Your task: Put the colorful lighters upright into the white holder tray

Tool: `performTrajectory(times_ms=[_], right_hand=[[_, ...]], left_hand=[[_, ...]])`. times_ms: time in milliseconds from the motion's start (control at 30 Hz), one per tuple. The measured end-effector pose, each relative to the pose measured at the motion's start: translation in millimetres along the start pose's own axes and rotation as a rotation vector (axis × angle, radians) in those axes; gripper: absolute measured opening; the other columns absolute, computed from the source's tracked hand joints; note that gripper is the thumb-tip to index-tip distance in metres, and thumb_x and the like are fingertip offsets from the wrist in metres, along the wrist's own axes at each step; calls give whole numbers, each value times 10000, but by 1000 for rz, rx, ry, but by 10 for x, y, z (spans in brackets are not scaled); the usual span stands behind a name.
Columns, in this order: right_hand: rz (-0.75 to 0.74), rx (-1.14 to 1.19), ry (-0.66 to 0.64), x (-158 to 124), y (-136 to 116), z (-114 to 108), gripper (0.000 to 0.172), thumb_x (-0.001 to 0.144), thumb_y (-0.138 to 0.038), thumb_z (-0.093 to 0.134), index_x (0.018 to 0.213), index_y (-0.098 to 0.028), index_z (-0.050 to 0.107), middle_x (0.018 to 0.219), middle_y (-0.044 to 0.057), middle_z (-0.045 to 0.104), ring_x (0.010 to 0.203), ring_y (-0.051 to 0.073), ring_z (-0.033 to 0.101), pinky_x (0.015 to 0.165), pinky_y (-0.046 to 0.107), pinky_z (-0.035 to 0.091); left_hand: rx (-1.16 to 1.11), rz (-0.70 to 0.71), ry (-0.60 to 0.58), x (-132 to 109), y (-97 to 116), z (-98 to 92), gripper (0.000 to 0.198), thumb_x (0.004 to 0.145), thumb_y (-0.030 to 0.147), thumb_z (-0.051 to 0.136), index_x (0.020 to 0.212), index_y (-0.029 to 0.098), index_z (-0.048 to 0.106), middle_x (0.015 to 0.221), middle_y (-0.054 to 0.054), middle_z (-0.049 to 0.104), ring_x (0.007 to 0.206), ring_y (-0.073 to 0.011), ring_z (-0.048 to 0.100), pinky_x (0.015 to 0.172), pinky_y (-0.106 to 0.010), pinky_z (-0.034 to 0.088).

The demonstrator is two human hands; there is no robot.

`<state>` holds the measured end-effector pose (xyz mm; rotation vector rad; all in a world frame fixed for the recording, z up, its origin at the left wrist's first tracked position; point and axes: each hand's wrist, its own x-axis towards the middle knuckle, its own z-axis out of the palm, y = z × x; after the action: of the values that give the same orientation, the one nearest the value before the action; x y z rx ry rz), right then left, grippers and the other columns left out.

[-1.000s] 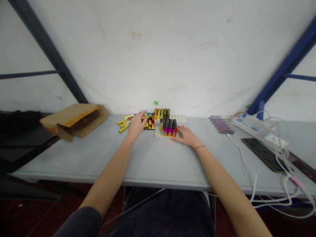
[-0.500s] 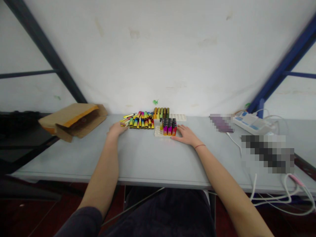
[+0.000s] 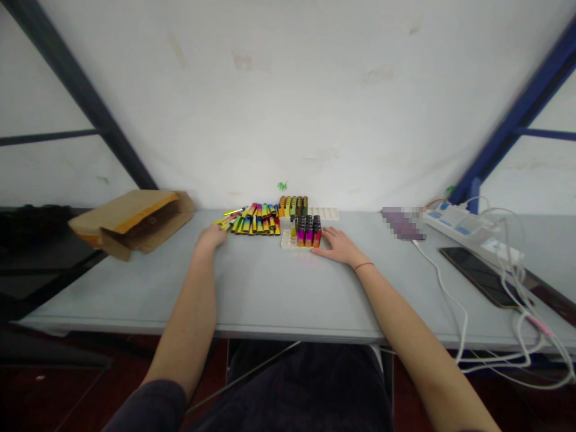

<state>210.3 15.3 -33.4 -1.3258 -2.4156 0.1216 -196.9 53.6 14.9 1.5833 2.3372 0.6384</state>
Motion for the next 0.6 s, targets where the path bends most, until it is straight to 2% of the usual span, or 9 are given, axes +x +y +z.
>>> performTrajectory(times_ms=[100,233,333,400,500,600], right_hand=[[-4,2,-1,2,8,9,755,894,-758,467,1391,-197,561,1428,169,586,1330,396,523,1113,597,415],[-2,3,10,5,32,27,767,892,-753,480,1424,-203,538,1453,162,571,1343,400,515,1130,602,395],[-14,8,27,5,51,43,754,890,-732,511,1440,-217,528,1453,149,578,1340,398,519,1129,591,399],[-20,7,36,4,59,49,742,890,-721,527,1444,-227,527,1448,141,585,1338,394,523,1130,579,403],[-14,-3,33,3,57,47,735,893,-725,517,1434,-228,533,1457,137,577,1339,388,525,1127,575,408],[-6,-12,18,3,43,33,733,896,-735,498,1417,-222,543,1452,145,577,1339,387,525,1128,586,404]], left_hand=[[38,-104,5,4,47,-30,332,855,278,559,1090,138,748,1208,-245,716,1130,-405,671,869,-436,514],[-36,-59,76,3,123,-52,312,855,244,550,1080,117,724,1159,-246,729,1137,-386,662,847,-412,508],[-311,3,103,-21,244,-5,254,871,248,528,1015,134,703,1035,-204,751,1061,-331,682,819,-372,507],[-553,41,57,-66,357,52,237,899,237,473,957,152,686,914,-155,746,935,-274,702,794,-346,516],[-829,71,-81,-188,534,136,250,956,263,416,867,179,635,719,-75,677,693,-190,669,683,-291,524],[-1049,112,-204,-344,673,184,243,968,378,505,824,194,572,606,7,573,530,-116,568,553,-217,473]])
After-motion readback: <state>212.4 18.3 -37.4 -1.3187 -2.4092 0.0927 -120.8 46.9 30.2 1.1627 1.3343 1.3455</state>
